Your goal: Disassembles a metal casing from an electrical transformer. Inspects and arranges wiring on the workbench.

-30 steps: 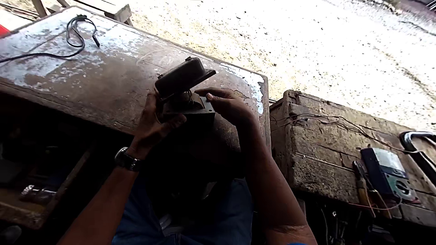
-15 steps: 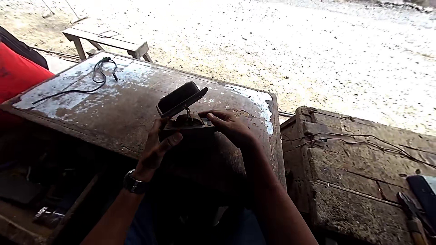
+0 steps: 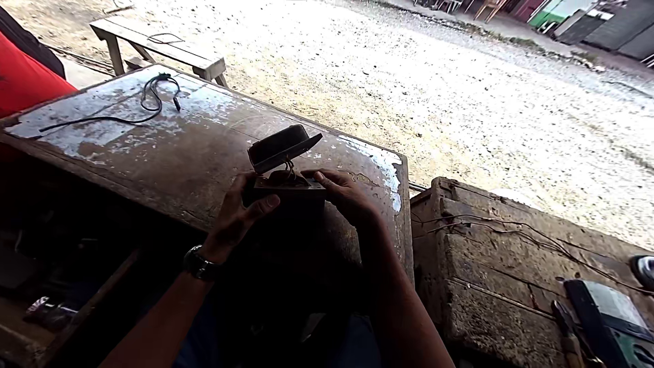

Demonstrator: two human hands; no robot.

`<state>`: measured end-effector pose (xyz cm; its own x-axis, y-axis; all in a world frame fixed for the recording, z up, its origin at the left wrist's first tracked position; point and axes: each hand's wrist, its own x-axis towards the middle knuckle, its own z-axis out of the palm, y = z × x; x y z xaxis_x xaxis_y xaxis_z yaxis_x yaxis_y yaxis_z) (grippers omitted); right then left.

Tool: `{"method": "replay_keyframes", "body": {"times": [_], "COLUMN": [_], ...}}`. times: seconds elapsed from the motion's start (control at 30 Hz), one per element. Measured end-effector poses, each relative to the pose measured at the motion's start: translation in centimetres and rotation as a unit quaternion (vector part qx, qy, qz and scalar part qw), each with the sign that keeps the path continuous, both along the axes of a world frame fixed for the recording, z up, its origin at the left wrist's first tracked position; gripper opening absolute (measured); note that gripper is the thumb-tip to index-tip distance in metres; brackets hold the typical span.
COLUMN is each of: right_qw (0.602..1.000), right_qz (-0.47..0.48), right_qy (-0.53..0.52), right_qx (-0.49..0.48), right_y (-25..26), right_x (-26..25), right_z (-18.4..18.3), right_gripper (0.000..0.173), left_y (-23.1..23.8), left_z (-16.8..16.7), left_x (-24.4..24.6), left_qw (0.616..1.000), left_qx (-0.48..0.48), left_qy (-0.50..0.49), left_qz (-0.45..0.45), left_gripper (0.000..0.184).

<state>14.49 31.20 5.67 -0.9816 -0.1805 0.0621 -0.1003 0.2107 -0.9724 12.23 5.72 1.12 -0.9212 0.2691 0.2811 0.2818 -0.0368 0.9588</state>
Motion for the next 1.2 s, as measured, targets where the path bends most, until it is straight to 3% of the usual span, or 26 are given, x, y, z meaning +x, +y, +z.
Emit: {"method": "replay_keyframes", "body": {"times": [1.2], "right_qw": [0.999], "right_qz": [-0.028], "right_qy": [-0.010], "right_qx": [0.046], "right_y": [-0.51], "right_x": [0.49], "right_z": [0.73], "right_gripper": [0.043], "left_y": [-0.14], "left_z": [0.32], "left_x": [-0.01], "left_qw": [1.000], "left_qx": [-0.015], "left_qy": [-0.027], "left_qz": [-0.003], "left_gripper": [0.092]}}
